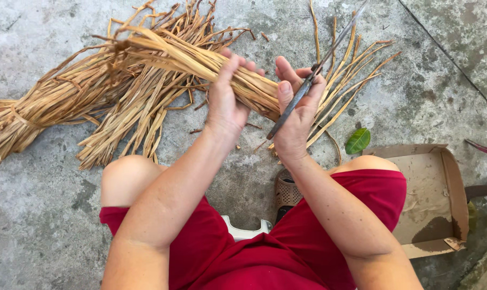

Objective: The person carries a bundle of dried plant strips and a small stool to an outdoor concrete area. They sit on the stool, untie the bundle, and use shears to cut the strips into shorter lengths, placing the cut pieces on the ground.

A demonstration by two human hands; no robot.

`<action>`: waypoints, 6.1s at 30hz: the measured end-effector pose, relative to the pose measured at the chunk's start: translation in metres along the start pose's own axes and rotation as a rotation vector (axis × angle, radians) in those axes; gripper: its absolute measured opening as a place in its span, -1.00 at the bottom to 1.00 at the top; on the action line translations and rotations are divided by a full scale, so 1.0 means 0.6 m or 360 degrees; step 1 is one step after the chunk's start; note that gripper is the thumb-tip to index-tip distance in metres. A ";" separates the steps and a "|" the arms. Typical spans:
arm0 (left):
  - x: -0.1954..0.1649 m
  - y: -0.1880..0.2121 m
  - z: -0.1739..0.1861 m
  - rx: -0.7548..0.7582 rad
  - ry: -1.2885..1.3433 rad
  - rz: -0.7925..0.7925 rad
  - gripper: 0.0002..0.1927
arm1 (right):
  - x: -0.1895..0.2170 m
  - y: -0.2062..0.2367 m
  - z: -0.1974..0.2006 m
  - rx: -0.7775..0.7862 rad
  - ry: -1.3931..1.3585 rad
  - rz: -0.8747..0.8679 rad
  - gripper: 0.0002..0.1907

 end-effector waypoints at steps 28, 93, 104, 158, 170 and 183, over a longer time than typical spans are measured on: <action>0.494 -0.134 0.078 0.0436 -0.2761 0.0411 -0.33 | 0.235 -0.058 0.455 -0.0866 -0.0145 0.0059 -0.62; -0.328 0.061 0.430 -0.0474 -0.1504 0.0496 -0.09 | -0.011 -0.120 0.131 -0.0030 -0.0160 -0.0684 -0.70; -0.296 0.128 0.278 -0.0027 -0.1170 0.0550 -0.50 | 0.045 -0.106 0.132 -0.0094 -0.0300 -0.0580 -0.65; -0.313 0.091 0.032 -0.0151 0.0191 -0.0251 -0.75 | 0.087 0.049 -0.258 0.0675 0.0033 0.0431 -0.68; -0.380 0.077 0.063 -0.0047 0.0273 -0.0365 -0.80 | 0.041 0.123 -0.269 0.0768 -0.0024 0.0052 -0.45; -0.313 0.081 0.061 -0.0216 0.0194 -0.0241 -0.83 | 0.041 0.069 -0.250 0.0635 0.0143 0.0020 -0.48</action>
Point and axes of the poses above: each hand's wrist, its own y-axis away from the middle knuckle, its own z-axis out of the back of the hand, x = y × z, the point moved 10 cm from there along -y, towards the middle knuckle
